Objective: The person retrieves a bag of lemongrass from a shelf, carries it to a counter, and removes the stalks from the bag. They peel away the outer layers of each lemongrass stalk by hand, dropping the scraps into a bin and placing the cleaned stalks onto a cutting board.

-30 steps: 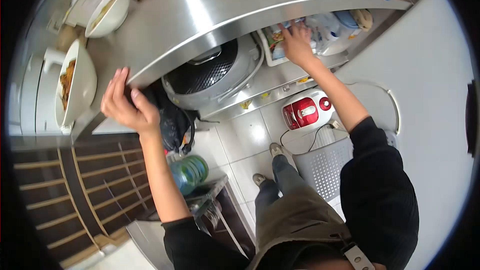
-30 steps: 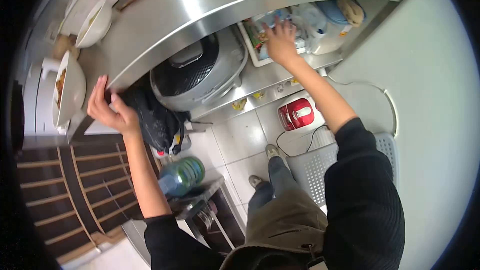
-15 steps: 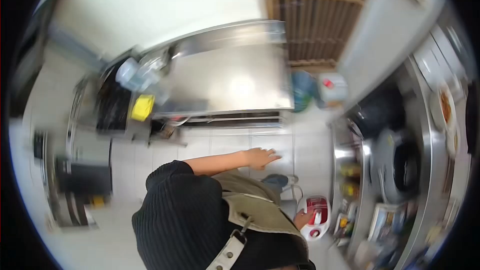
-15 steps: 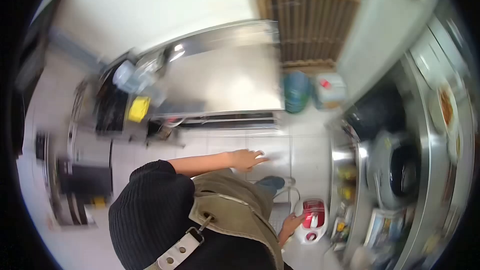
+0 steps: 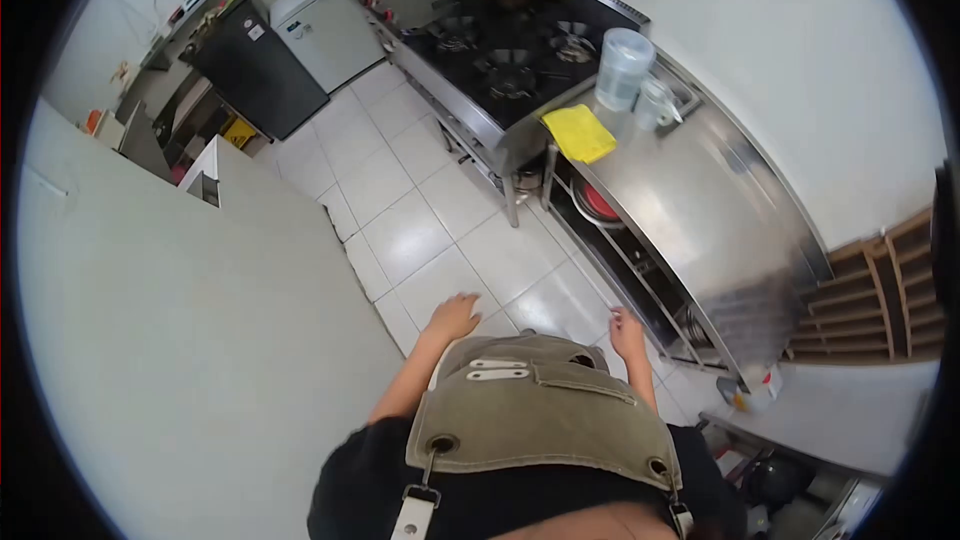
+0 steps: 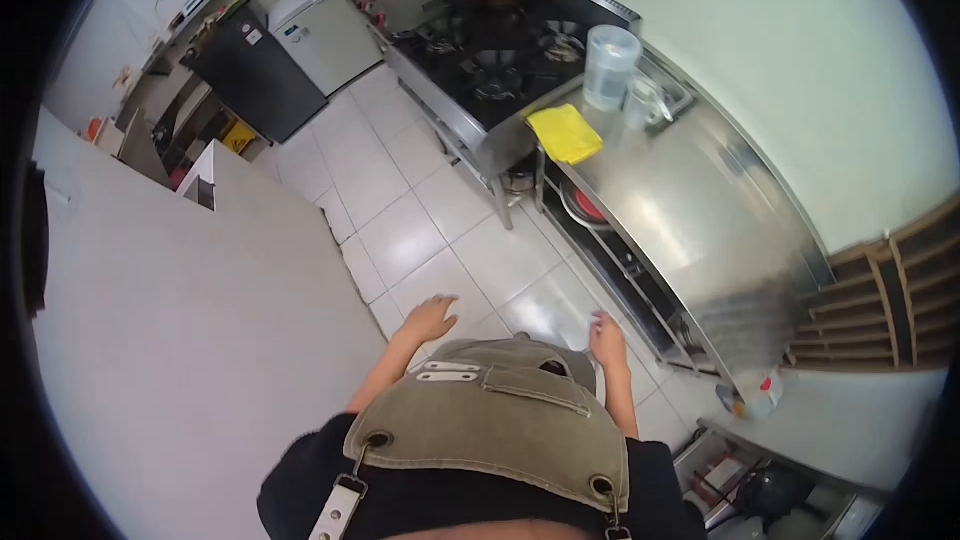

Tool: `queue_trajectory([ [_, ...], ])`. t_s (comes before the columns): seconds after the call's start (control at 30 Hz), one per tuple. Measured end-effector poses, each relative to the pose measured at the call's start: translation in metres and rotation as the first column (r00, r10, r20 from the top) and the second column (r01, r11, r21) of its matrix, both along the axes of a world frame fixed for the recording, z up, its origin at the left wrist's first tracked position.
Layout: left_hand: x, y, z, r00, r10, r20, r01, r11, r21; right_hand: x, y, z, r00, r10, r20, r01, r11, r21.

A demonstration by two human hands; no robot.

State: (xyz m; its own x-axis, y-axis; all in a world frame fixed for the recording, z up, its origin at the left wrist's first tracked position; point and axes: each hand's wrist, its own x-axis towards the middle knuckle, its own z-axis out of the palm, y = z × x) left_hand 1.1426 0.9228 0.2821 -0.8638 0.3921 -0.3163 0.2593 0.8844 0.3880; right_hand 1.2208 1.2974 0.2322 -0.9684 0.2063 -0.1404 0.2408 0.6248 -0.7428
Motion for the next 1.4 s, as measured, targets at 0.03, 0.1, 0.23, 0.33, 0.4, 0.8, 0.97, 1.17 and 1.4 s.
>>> queue_trajectory([
  [0.03,0.006,-0.025,-0.006,0.990,0.096,0.100,-0.096,0.995,-0.012,-0.031,-0.021,0.010,0.996,0.092,0.006,-0.092,0.996,-0.008],
  [0.1,0.013,-0.071,-0.021,0.940,0.249,0.234,-0.257,0.966,0.002,-0.087,-0.071,0.042,0.977,0.201,-0.075,-0.208,0.974,-0.093],
  [0.23,0.014,-0.110,-0.048,0.839,0.410,0.357,-0.454,0.890,0.044,-0.163,-0.132,0.054,0.914,0.406,-0.024,-0.407,0.909,-0.091],
  [0.33,-0.027,-0.114,-0.039,0.778,0.431,0.457,-0.535,0.836,0.122,-0.210,-0.159,0.050,0.804,0.594,-0.025,-0.595,0.802,-0.058],
  [0.4,-0.066,-0.120,-0.028,0.758,0.480,0.442,-0.594,0.787,0.164,-0.247,-0.175,0.042,0.780,0.625,0.029,-0.619,0.778,-0.112],
  [0.8,-0.074,-0.306,-0.192,-0.037,0.774,0.633,-0.904,-0.295,0.308,-0.575,-0.408,0.115,0.358,0.925,-0.124,-0.911,0.375,0.169],
  [0.97,-0.024,-0.269,-0.168,-0.531,0.403,0.745,-0.577,-0.816,0.031,-0.660,-0.512,0.131,0.344,0.916,-0.207,-0.937,0.349,-0.016],
  [1.17,-0.103,-0.292,-0.210,-0.444,0.550,0.707,-0.856,-0.495,-0.153,-0.724,-0.583,0.046,0.267,0.964,0.015,-0.964,0.266,0.015],
  [1.4,-0.309,-0.531,-0.265,-0.011,0.873,0.488,-0.980,0.088,-0.180,-0.874,-0.689,0.052,0.292,0.956,0.017,-0.952,0.289,0.104],
])
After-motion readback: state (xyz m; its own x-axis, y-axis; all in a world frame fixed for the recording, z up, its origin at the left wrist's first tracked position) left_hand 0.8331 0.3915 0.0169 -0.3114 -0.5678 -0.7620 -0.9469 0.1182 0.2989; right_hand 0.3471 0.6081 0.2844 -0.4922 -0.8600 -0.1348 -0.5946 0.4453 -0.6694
